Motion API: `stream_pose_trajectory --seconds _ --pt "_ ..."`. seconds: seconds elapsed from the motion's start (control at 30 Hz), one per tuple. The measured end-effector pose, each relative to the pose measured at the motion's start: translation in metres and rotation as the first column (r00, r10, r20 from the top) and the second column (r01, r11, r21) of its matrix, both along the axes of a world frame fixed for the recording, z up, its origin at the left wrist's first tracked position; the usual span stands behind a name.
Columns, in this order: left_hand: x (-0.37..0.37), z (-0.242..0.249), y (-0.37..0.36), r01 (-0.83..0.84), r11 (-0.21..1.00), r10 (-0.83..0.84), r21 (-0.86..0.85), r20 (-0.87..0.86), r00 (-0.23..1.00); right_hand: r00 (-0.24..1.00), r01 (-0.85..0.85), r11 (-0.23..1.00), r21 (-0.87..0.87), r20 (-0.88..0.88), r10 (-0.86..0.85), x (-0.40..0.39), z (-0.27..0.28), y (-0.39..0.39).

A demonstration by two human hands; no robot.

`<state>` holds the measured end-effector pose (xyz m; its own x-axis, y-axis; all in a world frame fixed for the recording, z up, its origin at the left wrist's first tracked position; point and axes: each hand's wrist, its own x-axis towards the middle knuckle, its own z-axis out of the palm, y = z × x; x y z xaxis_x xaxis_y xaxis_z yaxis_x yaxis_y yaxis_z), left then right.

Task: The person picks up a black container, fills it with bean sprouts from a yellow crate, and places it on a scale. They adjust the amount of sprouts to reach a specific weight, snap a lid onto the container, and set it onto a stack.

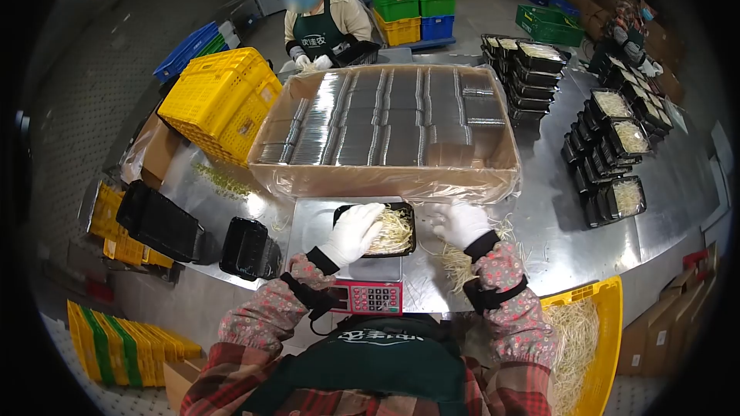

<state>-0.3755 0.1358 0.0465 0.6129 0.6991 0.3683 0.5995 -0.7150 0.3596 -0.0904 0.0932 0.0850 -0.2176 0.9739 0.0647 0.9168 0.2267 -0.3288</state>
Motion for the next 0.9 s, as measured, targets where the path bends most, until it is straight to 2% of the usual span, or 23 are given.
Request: stream_pose_trajectory --seconds 0.03,0.07,0.1,0.13,0.2,0.33,0.37,0.4,0.47,0.53,0.57,0.67,0.7,0.73,0.77,0.8,0.83,0.87,0.9 --pt "0.006 -0.002 -0.002 0.002 1.000 -0.002 0.001 -0.078 0.997 0.993 -0.013 1.000 0.027 -0.121 0.016 -0.017 -0.013 0.005" --pt "0.008 -0.003 -0.003 0.007 1.000 -0.006 0.004 -0.156 0.988 0.986 -0.094 0.990 0.107 -0.124 0.108 -0.035 -0.012 0.003" --pt "0.009 -0.008 -0.001 0.009 0.998 0.000 0.067 -0.123 0.992 0.992 -0.123 0.992 0.018 0.027 0.122 -0.052 -0.004 0.003" --pt "0.008 -0.012 0.002 0.022 0.997 -0.013 0.076 -0.118 0.993 0.986 -0.125 0.989 0.074 0.123 0.116 -0.063 -0.017 0.003" --pt "0.007 -0.016 0.005 0.038 0.995 -0.029 0.093 -0.099 0.995 0.971 -0.120 0.992 0.035 0.213 0.110 -0.078 -0.043 0.014" --pt "0.007 -0.011 0.002 0.033 0.998 -0.028 0.052 -0.094 0.995 0.992 -0.127 0.986 0.104 0.031 0.125 -0.060 -0.037 0.015" --pt "0.007 -0.011 0.001 0.035 0.997 -0.029 0.065 -0.084 0.996 0.993 -0.081 0.976 0.203 -0.065 0.096 -0.052 -0.031 0.013" --pt "0.007 -0.013 0.001 0.035 0.997 -0.030 0.062 -0.082 0.996 0.990 -0.134 0.943 0.304 0.011 0.137 -0.035 -0.027 0.014" --pt "0.006 -0.017 0.003 0.034 0.998 -0.029 0.060 -0.078 0.997 0.978 -0.135 0.949 0.286 -0.114 0.174 -0.002 0.004 0.007" --pt "0.007 -0.016 0.003 0.021 0.998 -0.016 0.058 -0.095 0.995 0.999 -0.032 0.976 0.217 -0.026 0.038 0.028 0.003 0.004" --pt "0.008 -0.015 0.002 0.019 0.998 -0.013 0.056 -0.105 0.994 0.947 0.033 0.999 -0.034 0.321 -0.020 0.039 -0.003 0.008" --pt "0.009 -0.016 0.004 0.026 0.999 -0.021 0.041 -0.135 0.991 0.954 0.034 0.999 0.018 0.297 -0.037 0.027 -0.029 0.007" --pt "0.010 -0.020 0.006 0.032 0.999 -0.028 0.027 -0.145 0.989 0.998 0.041 0.998 -0.040 0.041 -0.039 0.002 -0.003 0.003" --pt "0.009 -0.020 0.007 0.045 0.998 -0.041 0.032 -0.119 0.992 0.975 0.000 0.996 0.094 -0.220 0.021 -0.019 -0.010 0.003" --pt "0.008 -0.019 0.007 0.063 0.997 -0.058 0.040 -0.095 0.994 0.882 -0.093 0.991 0.100 -0.454 0.128 -0.042 -0.023 0.011" --pt "0.008 -0.018 0.008 0.081 0.995 -0.077 0.050 -0.070 0.995 0.879 -0.107 0.993 0.059 -0.461 0.122 -0.068 -0.015 0.006" --pt "0.006 -0.024 0.011 0.073 0.997 -0.071 0.011 -0.116 0.991 0.873 -0.139 0.987 0.084 -0.461 0.162 -0.089 -0.032 0.008" --pt "0.006 -0.032 0.013 0.075 0.996 -0.061 0.052 -0.237 0.970 0.885 -0.131 0.986 -0.100 -0.460 0.071 -0.108 -0.037 0.010" --pt "0.006 -0.039 0.015 0.040 0.999 -0.033 0.022 -0.248 0.968 0.901 -0.127 0.983 -0.132 -0.429 0.059 -0.120 -0.072 0.018"
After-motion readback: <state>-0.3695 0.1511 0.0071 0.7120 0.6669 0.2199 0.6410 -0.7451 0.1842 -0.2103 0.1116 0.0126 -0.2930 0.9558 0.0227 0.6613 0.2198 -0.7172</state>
